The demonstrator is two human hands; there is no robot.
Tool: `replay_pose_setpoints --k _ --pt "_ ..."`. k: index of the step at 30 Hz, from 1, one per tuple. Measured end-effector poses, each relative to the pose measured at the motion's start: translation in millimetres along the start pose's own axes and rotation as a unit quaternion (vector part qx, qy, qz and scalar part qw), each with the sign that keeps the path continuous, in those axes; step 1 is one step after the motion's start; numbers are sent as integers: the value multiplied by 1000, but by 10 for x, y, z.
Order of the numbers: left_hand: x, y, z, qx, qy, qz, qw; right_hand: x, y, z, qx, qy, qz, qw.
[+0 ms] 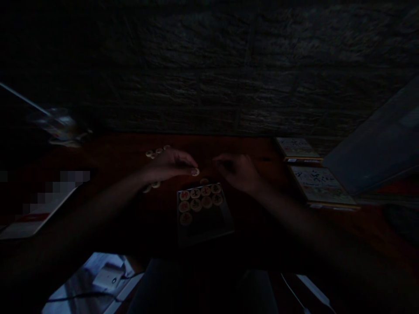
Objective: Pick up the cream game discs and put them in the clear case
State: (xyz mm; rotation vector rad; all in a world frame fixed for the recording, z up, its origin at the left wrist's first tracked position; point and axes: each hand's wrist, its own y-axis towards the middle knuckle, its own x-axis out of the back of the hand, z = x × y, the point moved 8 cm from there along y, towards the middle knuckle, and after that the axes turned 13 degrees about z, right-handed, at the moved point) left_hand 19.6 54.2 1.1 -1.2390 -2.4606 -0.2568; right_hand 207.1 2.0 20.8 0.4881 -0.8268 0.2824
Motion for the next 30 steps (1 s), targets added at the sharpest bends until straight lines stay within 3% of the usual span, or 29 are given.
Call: replay_pose_setpoints --k 10,13,15,18,21,23,26,30 --pt "-103 18 -29 -11 137 17 990 -36 6 -16 -1 -2 -1 1000" --pt "-23 4 -92 -17 161 -8 987 -7 -8 -5 3 -3 -7 1000" --pt "194 -48 -154 -22 166 -79 983 11 -17 -11 3 -6 -10 1000" --pt "738 -257 -197 -10 180 -250 952 38 -27 -34 2 -16 -22 1000" --pt "1300 -583 -100 8 142 -408 902 49 -28 -49 6 -21 -30 999" --pt "1549 -743 39 25 94 -454 886 45 -25 -54 6 -22 -30 999" --pt "1642 -753 172 73 115 -403 905 39 -22 -54 7 -17 -26 999" --pt "1391 -564 301 137 117 -224 958 37 -19 -51 8 -17 -26 999"
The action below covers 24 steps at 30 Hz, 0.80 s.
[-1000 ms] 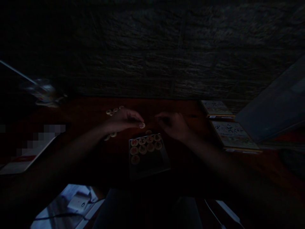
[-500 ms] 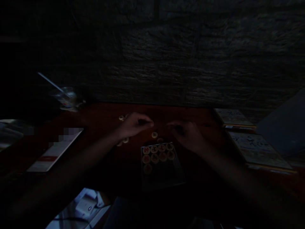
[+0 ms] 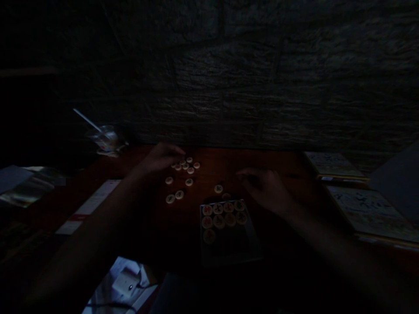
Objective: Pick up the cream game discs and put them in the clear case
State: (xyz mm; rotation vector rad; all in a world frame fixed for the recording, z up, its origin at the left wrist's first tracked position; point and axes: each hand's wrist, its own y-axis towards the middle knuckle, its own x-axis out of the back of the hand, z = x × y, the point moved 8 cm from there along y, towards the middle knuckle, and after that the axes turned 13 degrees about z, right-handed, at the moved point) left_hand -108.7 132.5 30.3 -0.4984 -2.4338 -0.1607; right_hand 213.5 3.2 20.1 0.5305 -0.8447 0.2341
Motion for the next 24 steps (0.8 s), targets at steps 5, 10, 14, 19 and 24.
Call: replay_pose_setpoints --k 5,10,14,19,24 --pt "-170 -74 -149 -26 -16 81 996 -16 6 9 -9 -6 9 1000" --pt "-434 -225 -352 -63 -3 246 967 -23 7 44 -17 -3 20 1000" --pt "-435 -273 -436 -73 30 235 969 -29 6 44 -15 3 21 1000" --pt "-600 -320 -459 -68 90 294 949 -39 9 25 -11 6 14 1000" --pt "-713 -337 -460 -89 106 323 936 -61 11 29 -5 14 16 1000"
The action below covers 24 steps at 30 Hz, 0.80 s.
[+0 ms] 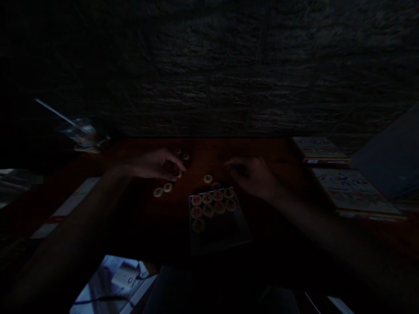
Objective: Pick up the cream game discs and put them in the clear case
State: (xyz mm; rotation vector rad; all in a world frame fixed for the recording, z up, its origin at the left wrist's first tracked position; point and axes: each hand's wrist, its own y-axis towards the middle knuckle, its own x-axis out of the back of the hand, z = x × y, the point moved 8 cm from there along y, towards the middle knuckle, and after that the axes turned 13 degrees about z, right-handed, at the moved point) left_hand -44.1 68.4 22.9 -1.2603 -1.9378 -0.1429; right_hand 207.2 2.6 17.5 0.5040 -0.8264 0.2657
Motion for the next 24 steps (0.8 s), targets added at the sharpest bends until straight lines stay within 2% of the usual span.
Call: replay_pose_setpoints --k 5,10,15,20,22,24 --pt "-62 64 27 -13 -33 12 999 -8 7 4 4 6 1 1000" --pt "-81 132 -73 -28 4 -20 999 -9 14 11 -1 12 4 1000" --pt "-10 178 -226 -43 -63 -138 988 9 13 50 3 19 -5 1000" --pt "69 227 -553 -92 -95 -265 955 19 16 91 8 46 -13 999" --pt "72 277 -693 -110 -113 -280 947 27 11 118 10 59 -19 998" --pt "41 353 -814 -128 -147 -266 944 35 1 143 7 68 -25 997"
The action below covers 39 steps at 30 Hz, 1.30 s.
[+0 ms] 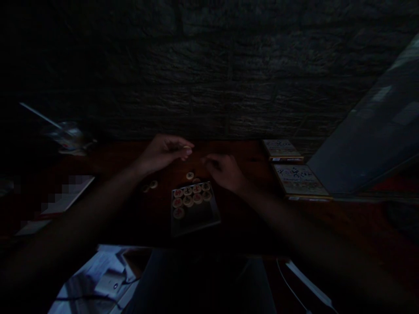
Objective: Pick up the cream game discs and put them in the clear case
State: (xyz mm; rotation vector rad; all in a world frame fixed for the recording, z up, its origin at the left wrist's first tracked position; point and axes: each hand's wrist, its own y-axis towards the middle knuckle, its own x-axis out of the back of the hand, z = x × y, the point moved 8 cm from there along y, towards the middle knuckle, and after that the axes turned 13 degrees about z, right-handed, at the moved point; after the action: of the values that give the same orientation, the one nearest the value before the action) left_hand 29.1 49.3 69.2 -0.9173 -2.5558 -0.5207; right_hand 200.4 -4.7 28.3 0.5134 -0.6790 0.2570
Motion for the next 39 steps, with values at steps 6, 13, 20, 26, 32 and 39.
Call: replay_pose_setpoints --k 6,13,20,26,32,39 --pt "-258 70 -8 -24 -91 -11 996 -24 -22 80 16 47 10 999" --pt "-427 -36 258 -2 -160 -6 987 -13 -29 77 6 61 -6 998" --pt "-373 -81 272 -1 -176 -12 984 37 -34 -11 -12 132 -53 990" --pt "-442 -78 307 5 -214 9 977 28 -42 13 -16 161 -58 985" --pt "-461 -90 304 7 -198 12 980 43 -39 -25 -26 195 -62 978" --pt "-414 -88 222 -57 -132 -1 990 41 -47 -27 -44 200 -60 977"
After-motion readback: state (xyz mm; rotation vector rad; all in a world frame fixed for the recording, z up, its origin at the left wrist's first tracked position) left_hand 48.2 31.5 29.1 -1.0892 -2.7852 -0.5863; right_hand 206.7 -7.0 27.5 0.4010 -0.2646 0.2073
